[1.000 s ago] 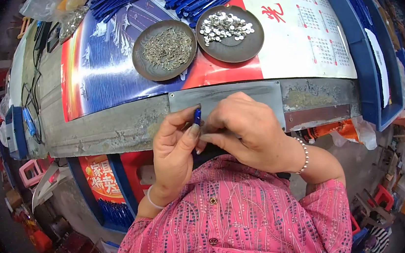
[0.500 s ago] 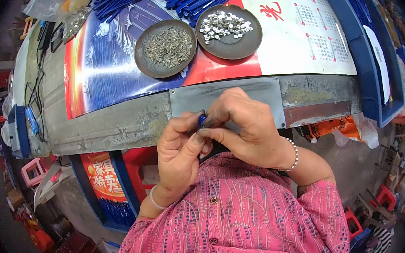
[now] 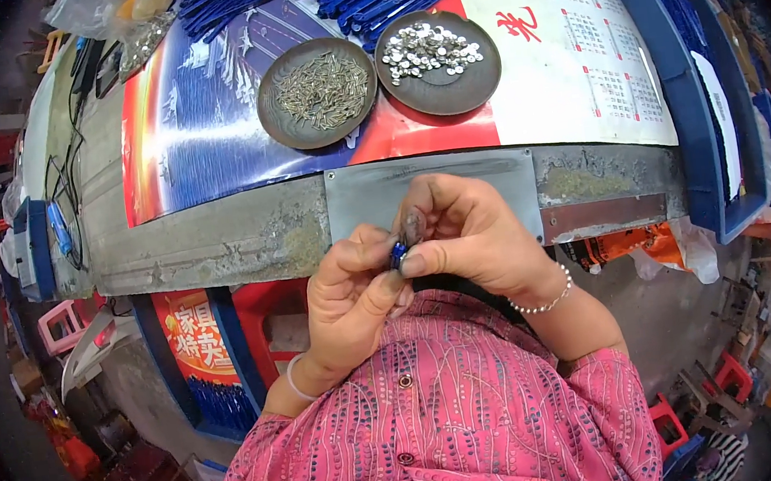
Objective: Manual assembly of small metal pins into blue plastic components at a factory workbench.
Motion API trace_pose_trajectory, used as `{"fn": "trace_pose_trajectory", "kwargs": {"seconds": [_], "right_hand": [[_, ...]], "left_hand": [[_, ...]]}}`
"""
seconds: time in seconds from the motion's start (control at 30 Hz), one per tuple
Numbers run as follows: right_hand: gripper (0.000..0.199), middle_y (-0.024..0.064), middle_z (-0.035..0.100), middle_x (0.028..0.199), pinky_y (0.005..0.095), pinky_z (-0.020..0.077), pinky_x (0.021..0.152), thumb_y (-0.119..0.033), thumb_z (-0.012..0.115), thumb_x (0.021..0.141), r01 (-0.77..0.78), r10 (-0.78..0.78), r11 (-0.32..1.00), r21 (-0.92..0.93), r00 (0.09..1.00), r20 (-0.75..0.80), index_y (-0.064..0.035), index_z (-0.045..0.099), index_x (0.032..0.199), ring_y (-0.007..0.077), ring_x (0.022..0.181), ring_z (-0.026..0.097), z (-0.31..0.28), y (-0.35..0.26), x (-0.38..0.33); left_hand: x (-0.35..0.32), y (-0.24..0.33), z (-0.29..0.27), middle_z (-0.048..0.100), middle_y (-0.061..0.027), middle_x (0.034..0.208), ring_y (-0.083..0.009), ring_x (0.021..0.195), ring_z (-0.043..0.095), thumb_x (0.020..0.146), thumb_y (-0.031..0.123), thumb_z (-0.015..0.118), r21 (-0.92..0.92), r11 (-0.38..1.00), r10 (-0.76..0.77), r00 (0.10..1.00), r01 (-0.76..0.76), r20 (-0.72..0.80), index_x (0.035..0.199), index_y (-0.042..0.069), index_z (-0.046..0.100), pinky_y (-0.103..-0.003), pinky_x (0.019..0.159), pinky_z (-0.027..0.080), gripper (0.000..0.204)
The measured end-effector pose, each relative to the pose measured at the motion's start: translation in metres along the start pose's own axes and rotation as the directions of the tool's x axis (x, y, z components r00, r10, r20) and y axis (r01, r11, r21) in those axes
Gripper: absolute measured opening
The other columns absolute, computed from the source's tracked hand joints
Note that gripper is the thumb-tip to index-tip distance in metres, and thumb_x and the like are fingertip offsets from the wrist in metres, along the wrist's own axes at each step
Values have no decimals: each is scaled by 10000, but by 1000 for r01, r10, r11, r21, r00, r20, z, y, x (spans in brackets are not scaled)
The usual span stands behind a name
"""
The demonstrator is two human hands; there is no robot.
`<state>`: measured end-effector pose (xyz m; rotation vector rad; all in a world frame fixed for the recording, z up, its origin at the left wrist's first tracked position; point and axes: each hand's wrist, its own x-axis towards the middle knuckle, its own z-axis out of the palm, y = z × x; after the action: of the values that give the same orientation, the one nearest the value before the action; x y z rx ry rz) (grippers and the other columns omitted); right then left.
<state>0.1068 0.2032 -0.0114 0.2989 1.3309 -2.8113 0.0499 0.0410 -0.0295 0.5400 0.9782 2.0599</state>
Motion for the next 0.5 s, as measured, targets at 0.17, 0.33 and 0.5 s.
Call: {"fn": "trace_pose_trajectory", "kwargs": {"seconds": [0.17, 0.33, 0.5], "right_hand": [[173, 96, 606, 833, 259, 481, 684, 10, 711, 762, 385, -482, 776, -500, 873, -76, 21, 555, 834, 160, 762, 591, 18, 12, -4], [195, 144, 599, 816, 314, 486, 631, -92, 696, 816, 453, -659, 465, -761, 751, 45, 32, 553, 863, 218, 707, 588, 29, 9, -6], [226, 148, 549, 713, 328, 446, 561, -160, 587, 892, 449, -637, 203, -870, 736, 231, 23, 513, 783, 257, 611, 543, 19, 11, -6]], "left_hand": [[-2, -4, 11, 471, -94, 1039, -97, 738, 508, 901, -58, 515, 164, 975, 169, 981, -152, -95, 1156, 64, 503, -215, 581, 441, 283], [1, -4, 12, 488, -95, 1014, -104, 787, 485, 882, -83, 536, 455, 807, 445, 894, -376, -50, 1170, 36, 535, -210, 671, 423, 311], [-4, -4, 15, 467, -101, 1081, -118, 852, 491, 896, -24, 554, 444, 856, 317, 947, -264, -49, 1171, 58, 528, -219, 739, 434, 288]]}}
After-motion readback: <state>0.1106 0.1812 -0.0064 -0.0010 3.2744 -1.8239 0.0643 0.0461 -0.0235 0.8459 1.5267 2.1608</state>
